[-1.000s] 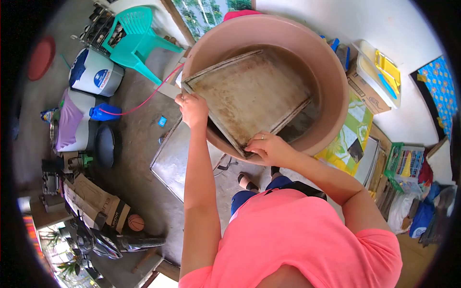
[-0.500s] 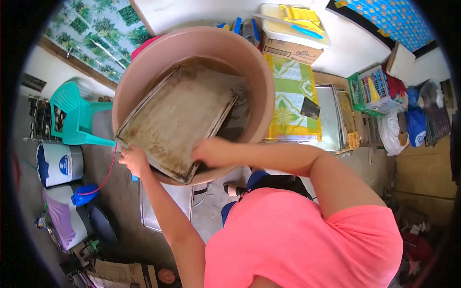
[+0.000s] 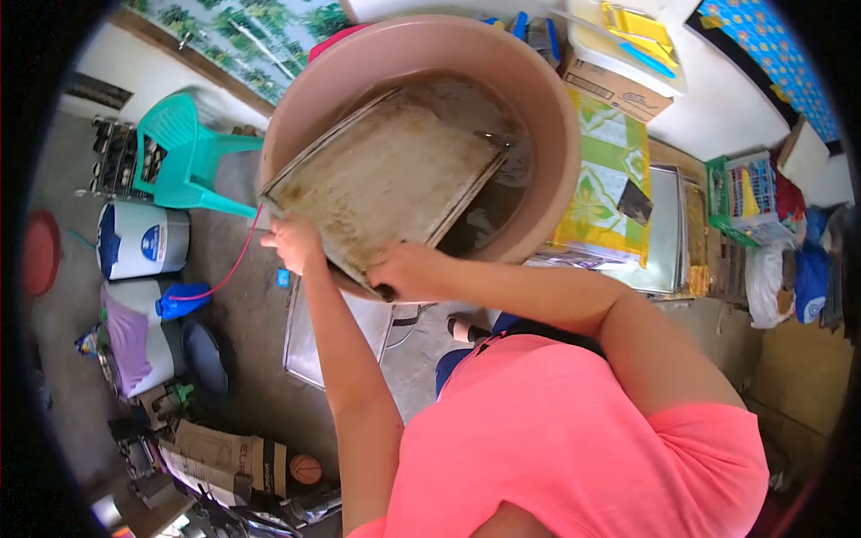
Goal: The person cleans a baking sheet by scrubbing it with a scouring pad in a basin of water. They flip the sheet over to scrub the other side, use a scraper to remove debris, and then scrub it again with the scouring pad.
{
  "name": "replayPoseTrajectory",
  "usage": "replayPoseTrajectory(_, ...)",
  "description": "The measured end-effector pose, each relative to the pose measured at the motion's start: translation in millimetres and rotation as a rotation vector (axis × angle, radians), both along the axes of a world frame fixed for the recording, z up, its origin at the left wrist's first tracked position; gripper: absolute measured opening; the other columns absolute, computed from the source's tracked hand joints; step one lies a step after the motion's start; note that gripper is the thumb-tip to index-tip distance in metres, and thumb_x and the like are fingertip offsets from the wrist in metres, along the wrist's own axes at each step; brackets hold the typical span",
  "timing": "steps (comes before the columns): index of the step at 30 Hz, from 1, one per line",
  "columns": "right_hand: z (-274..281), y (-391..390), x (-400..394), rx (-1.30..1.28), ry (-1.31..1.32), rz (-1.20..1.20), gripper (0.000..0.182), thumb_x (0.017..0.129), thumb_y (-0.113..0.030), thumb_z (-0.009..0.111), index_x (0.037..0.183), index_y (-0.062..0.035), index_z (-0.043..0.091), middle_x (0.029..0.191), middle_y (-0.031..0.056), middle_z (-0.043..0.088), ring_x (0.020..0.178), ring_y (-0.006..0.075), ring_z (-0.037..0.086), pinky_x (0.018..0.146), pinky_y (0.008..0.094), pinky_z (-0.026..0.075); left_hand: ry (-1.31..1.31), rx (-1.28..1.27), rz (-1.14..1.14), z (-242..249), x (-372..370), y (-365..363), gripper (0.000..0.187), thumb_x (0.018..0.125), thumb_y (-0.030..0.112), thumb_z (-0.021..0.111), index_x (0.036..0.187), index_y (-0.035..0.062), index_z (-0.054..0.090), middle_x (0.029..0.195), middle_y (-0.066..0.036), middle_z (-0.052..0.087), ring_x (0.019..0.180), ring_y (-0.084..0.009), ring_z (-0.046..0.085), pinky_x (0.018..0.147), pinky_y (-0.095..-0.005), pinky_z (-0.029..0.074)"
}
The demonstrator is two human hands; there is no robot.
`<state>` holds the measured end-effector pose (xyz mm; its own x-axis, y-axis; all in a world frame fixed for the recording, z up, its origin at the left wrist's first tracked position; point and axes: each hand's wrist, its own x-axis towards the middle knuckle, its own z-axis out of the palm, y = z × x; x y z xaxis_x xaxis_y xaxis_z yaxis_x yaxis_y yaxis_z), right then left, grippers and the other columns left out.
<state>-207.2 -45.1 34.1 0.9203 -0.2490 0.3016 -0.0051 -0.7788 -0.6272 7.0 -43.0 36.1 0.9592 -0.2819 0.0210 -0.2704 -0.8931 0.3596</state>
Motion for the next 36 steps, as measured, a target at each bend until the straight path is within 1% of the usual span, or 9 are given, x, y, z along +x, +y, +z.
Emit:
replayPoseTrajectory(6, -23.2, -33.7, -34.9, 0.022, 0.113, 0.016, 0.021, 0.072, -0.006, 0.058, 0.092, -0.0101, 0.064, 0.095, 0.0101, 0.063, 0.101, 0.0299, 0.057, 0.081, 0.0413, 0.050, -0.015, -0.027, -0.014, 4.5, -5.0, 1.7, 0.048, 0.094, 0.039, 0.044, 0.125, 0.0022, 0.048, 0.124, -0.019, 0.039, 0.104, -0.0407, 0.058, 0.083, -0.0506, 0.050)
replayPoseTrajectory(9, -46.7, -85.5, -57.8, 0.046, 0.271, -0.211, 0.021, 0.071, -0.002, 0.058, 0.089, -0.0102, 0.065, 0.092, 0.0132, 0.065, 0.094, 0.0359, 0.060, 0.078, 0.0454, 0.050, 0.023, -0.002, 0.018, 11.9, -9.1, 1.6, 0.048, 0.094, 0.038, 0.044, 0.127, 0.0027, 0.046, 0.123, -0.019, 0.039, 0.104, -0.0399, 0.058, 0.084, -0.0501, 0.050)
replayPoseTrajectory(11, -39.6, -73.4, -44.3, -0.167, 0.204, -0.084, 0.015, 0.072, -0.004, 0.058, 0.084, -0.0093, 0.065, 0.086, 0.0131, 0.065, 0.090, 0.0360, 0.059, 0.075, 0.0459, 0.049, 0.022, -0.019, 0.030, 14.7, -11.5, -1.5, 0.049, 0.094, 0.038, 0.044, 0.128, 0.0031, 0.045, 0.124, -0.018, 0.039, 0.104, -0.0398, 0.058, 0.083, -0.0503, 0.050)
replayPoseTrajectory(16, -6.1, -12.7, -18.3, 0.243, 0.013, -0.026, 0.021, 0.068, -0.001, 0.059, 0.086, -0.0095, 0.066, 0.085, 0.0139, 0.065, 0.091, 0.0351, 0.060, 0.076, 0.0445, 0.049, 0.022, -0.053, -0.001, 5.0, -3.1, 1.0, 0.049, 0.094, 0.038, 0.044, 0.131, 0.0050, 0.044, 0.126, -0.016, 0.038, 0.105, -0.0399, 0.057, 0.085, -0.0509, 0.048)
replayPoseTrajectory(23, -78.4, -185.2, -83.0, 0.061, 0.685, -0.484, 0.023, 0.068, -0.002, 0.064, 0.089, -0.0094, 0.071, 0.097, 0.0162, 0.067, 0.092, 0.0353, 0.064, 0.077, 0.0427, 0.052, 0.043, -0.016, 0.010, 10.6, -7.9, -1.2, 0.050, 0.095, 0.038, 0.043, 0.131, 0.0041, 0.043, 0.128, -0.016, 0.037, 0.106, -0.0390, 0.057, 0.083, -0.0495, 0.049)
replayPoseTrajectory(26, -102.1, -223.6, -86.9, -0.056, 0.721, -0.622, 0.018, 0.070, -0.002, 0.062, 0.086, -0.0044, 0.070, 0.093, 0.0205, 0.067, 0.090, 0.0371, 0.065, 0.075, 0.0455, 0.053, 0.030, -0.014, 0.022, 10.7, -9.1, -2.0, 0.050, 0.095, 0.038, 0.042, 0.131, 0.0034, 0.044, 0.127, -0.017, 0.037, 0.105, -0.0382, 0.057, 0.082, -0.0491, 0.050)
replayPoseTrajectory(28, -106.6, -213.8, -80.2, -0.119, 0.716, -0.645, 0.015, 0.071, -0.003, 0.061, 0.083, -0.0013, 0.070, 0.091, 0.0226, 0.066, 0.089, 0.0377, 0.065, 0.075, 0.0464, 0.054, 0.004, -0.019, 0.027, 7.1, -6.7, -1.7, 0.050, 0.095, 0.038, 0.042, 0.131, 0.0033, 0.044, 0.127, -0.017, 0.038, 0.104, -0.0379, 0.058, 0.081, -0.0492, 0.050)
replayPoseTrajectory(33, -14.7, -84.5, -41.8, -0.009, 0.609, -0.429, 0.012, 0.074, -0.003, 0.057, 0.077, 0.0014, 0.068, 0.079, 0.0234, 0.065, 0.077, 0.0374, 0.065, 0.070, 0.0461, 0.054, 0.011, -0.026, 0.022, 5.3, -6.8, -2.6, 0.049, 0.095, 0.038, 0.042, 0.130, 0.0033, 0.045, 0.129, -0.017, 0.038, 0.102, -0.0384, 0.058, 0.080, -0.0498, 0.049)
replayPoseTrajectory(36, -0.3, -19.8, -10.9, -0.002, 0.384, -0.192, 0.012, 0.074, -0.007, 0.058, 0.080, 0.0018, 0.065, 0.080, 0.0208, 0.064, 0.087, 0.0367, 0.063, 0.071, 0.0462, 0.053, 0.000, -0.028, 0.021, 2.4, -4.2, -2.7, 0.049, 0.095, 0.038, 0.042, 0.128, 0.0029, 0.047, 0.129, -0.019, 0.038, 0.101, -0.0393, 0.058, 0.080, -0.0505, 0.049)
